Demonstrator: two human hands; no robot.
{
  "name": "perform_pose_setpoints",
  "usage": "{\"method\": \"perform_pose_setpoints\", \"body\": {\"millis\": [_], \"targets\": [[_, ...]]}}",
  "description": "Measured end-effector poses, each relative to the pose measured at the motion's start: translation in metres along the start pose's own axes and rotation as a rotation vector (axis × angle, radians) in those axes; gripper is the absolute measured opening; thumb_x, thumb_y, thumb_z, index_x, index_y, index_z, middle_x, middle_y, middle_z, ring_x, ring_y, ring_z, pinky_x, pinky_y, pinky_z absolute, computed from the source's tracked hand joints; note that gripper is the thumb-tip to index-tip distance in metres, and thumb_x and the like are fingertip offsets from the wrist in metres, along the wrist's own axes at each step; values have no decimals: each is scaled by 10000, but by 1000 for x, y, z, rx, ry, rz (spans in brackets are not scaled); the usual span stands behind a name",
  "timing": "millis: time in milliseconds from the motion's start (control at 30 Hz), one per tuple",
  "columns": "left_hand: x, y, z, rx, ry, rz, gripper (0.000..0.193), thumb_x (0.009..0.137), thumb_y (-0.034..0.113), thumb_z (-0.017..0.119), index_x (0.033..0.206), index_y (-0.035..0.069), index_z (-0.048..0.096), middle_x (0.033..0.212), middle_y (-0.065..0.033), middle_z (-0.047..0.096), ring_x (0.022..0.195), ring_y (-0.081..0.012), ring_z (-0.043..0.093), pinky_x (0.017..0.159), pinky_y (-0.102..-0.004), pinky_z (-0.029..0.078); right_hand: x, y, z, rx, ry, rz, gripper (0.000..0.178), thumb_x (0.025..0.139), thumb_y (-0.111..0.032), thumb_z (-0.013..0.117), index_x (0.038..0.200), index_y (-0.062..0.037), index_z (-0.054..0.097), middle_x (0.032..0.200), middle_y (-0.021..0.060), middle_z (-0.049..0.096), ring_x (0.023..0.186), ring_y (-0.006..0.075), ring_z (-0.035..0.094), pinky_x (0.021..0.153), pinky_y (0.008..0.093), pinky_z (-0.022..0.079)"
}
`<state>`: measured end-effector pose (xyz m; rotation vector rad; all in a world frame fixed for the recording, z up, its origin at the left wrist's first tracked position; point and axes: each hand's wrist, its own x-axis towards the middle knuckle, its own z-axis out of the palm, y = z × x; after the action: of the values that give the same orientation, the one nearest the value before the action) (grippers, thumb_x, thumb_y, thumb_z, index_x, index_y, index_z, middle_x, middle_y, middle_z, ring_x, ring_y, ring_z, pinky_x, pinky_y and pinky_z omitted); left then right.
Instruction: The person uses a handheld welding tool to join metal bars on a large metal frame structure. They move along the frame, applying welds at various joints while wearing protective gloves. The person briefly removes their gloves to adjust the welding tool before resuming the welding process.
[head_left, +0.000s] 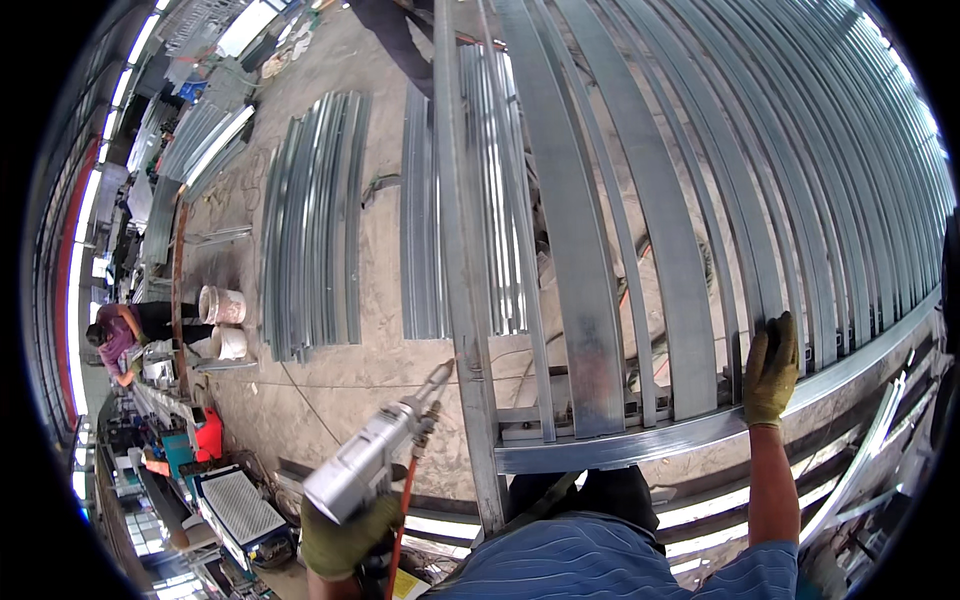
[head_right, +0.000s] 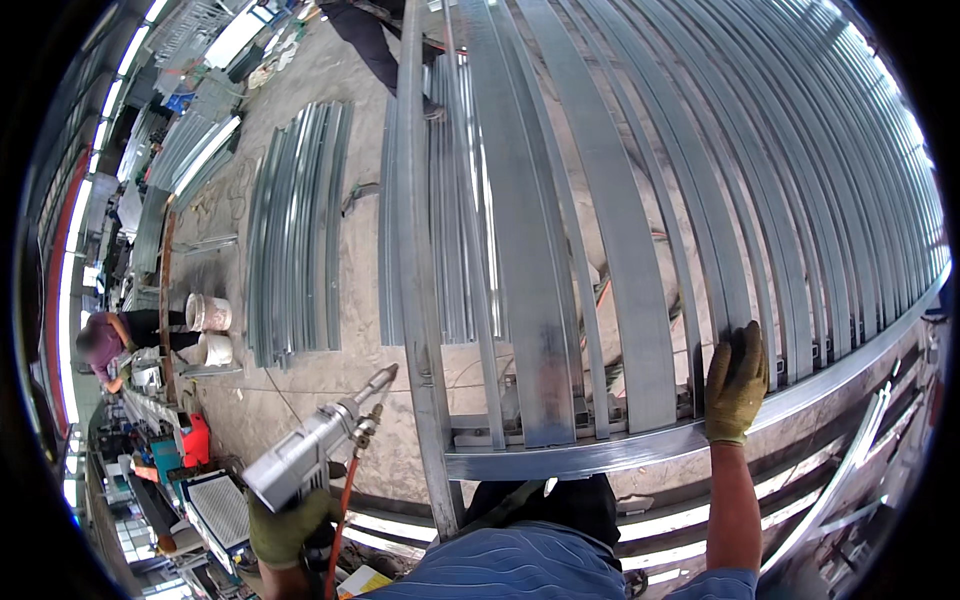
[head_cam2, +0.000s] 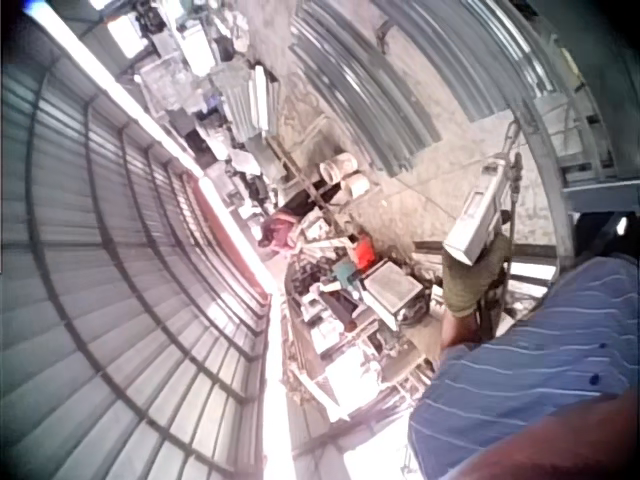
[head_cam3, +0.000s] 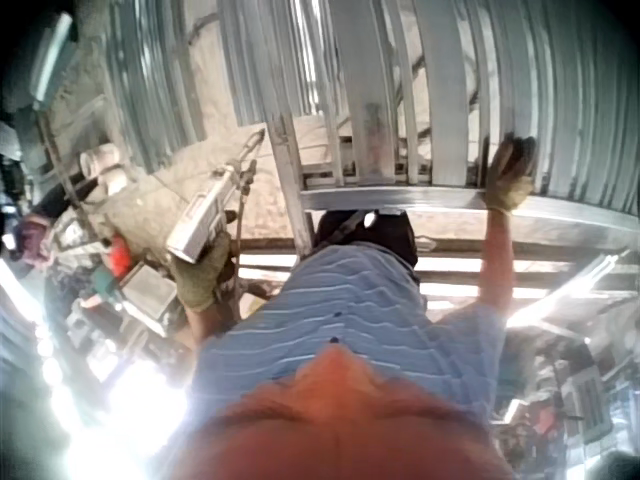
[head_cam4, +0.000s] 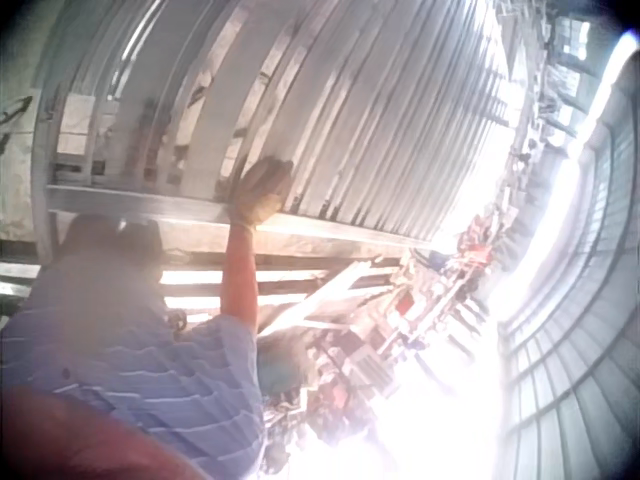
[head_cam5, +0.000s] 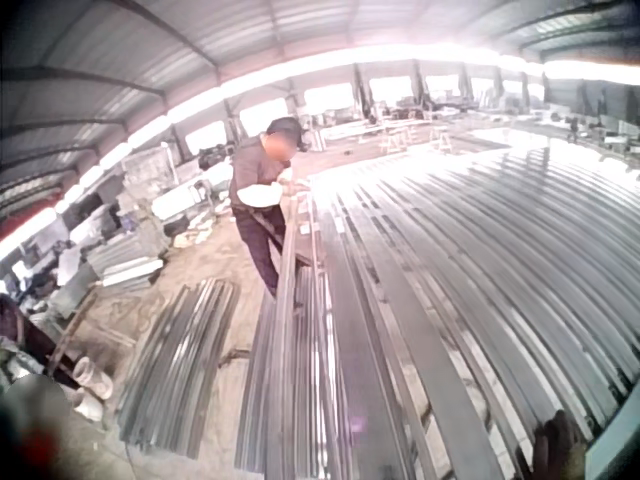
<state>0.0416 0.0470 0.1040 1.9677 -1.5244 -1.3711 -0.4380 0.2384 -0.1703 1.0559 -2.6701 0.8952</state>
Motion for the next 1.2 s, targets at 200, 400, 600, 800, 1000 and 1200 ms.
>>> {"method": "perform_pose_setpoints", "body": {"millis": [200, 400, 600, 800, 1000, 1200], "targets": [[-4, 11, 58, 410, -475, 486, 778, 853, 178, 899, 1549, -15, 608, 1096, -126, 846, 906, -209, 839, 780, -339, 660, 1, 1, -2, -13, -18, 13, 523, 1123, -248, 626, 1541, 57, 552, 1498, 283, 643, 1360, 454, 644, 1143, 520, 535], [14, -2, 99, 453, -482, 596, 836, 864, 177, 910, 1592, -26, 552, 1168, -140, 842, 935, -251, 851, 781, -349, 671, 5, -10, -6, 26, -26, 42, 529, 1128, -273, 623, 1533, 61, 556, 1446, 287, 664, 1283, 437, 695, 1101, 512, 567], [22, -8, 105, 502, -565, 581, 875, 872, 207, 914, 1613, -34, 515, 1223, -157, 830, 1002, -263, 846, 821, -358, 676, 6, -12, -9, 29, -18, 18, 530, 1131, -265, 616, 1539, 64, 541, 1407, 289, 672, 1235, 431, 712, 1089, 506, 568], [17, 3, 108, 371, -592, 415, 774, 959, 193, 847, 1659, 116, 526, 1184, -193, 826, 1038, -309, 836, 829, -407, 655, 5, -9, -7, 25, -20, 21, 543, 1133, -277, 620, 1557, 51, 537, 1415, 282, 672, 1274, 413, 698, 1115, 506, 552], [19, -2, 107, 377, -575, 449, 766, 962, 193, 842, 1650, 73, 526, 1189, -191, 826, 1027, -296, 839, 826, -393, 653, 4, -11, -9, 30, -45, 50, 560, 1137, -295, 620, 1572, 47, 530, 1461, 278, 653, 1306, 415, 688, 1133, 493, 551], [19, -1, 106, 334, -590, 412, 784, 974, 225, 834, 1670, 77, 502, 1156, -166, 836, 983, -262, 842, 810, -366, 644, 4, -14, -10, 26, -55, 63, 565, 1143, -302, 611, 1581, 44, 525, 1496, 279, 637, 1338, 415, 675, 1150, 478, 550]]}}
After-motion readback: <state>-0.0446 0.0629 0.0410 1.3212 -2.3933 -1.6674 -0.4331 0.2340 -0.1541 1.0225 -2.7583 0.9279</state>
